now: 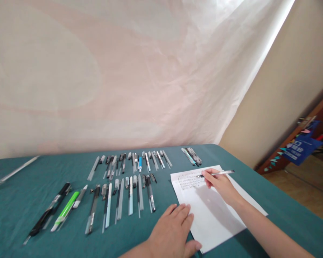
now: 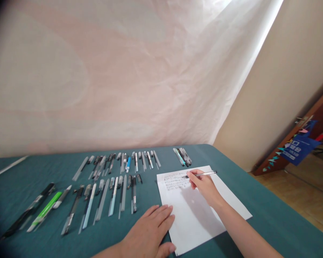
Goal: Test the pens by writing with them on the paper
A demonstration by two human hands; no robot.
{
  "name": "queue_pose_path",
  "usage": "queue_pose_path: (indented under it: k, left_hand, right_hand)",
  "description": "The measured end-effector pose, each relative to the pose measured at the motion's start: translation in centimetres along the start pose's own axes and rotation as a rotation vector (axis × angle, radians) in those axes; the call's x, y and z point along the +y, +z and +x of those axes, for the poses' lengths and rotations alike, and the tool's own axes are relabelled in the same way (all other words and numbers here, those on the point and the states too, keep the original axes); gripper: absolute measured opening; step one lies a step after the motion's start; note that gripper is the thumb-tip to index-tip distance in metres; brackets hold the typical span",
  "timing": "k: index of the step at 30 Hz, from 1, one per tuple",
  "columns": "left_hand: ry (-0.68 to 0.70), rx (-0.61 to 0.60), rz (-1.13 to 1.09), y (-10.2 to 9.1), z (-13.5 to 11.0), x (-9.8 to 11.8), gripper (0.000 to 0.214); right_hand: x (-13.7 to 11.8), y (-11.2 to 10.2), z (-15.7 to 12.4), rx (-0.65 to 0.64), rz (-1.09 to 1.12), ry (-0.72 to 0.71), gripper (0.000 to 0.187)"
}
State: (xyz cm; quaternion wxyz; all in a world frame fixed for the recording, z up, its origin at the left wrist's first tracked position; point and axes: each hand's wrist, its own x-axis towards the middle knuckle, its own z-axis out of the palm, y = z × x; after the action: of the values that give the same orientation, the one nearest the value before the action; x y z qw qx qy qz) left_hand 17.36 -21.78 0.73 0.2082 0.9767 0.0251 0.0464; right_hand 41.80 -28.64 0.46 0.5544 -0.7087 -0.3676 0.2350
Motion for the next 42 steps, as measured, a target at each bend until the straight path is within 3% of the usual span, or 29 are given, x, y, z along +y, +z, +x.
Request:
queue_pose_path:
  k: [6, 15, 26, 42]
  left_hand:
    - [0.011, 0.019, 0.018, -0.1, 0.0, -0.1, 0.056]
    - [-0.082, 0.048, 0.001, -1.6, -0.1, -0.4, 0.051]
    - [-0.069, 0.072, 0.037, -1.2, 0.0, -0.6, 0.051]
    - [-0.071, 0.073, 0.04, -1.1, -0.1, -0.7, 0.05]
  right_hand:
    - [1.8, 0.2, -0.4, 0.042, 0.008, -0.004, 0.022]
    - [2.9, 0.0, -0.4, 0.037, -0.23, -0.082, 0.014]
    - [3.6, -0.3, -0.1, 0.156, -0.447, -0.155, 0.017]
    - [3.3, -0.1, -0.1, 0.147, -0.496, -0.187, 0.017]
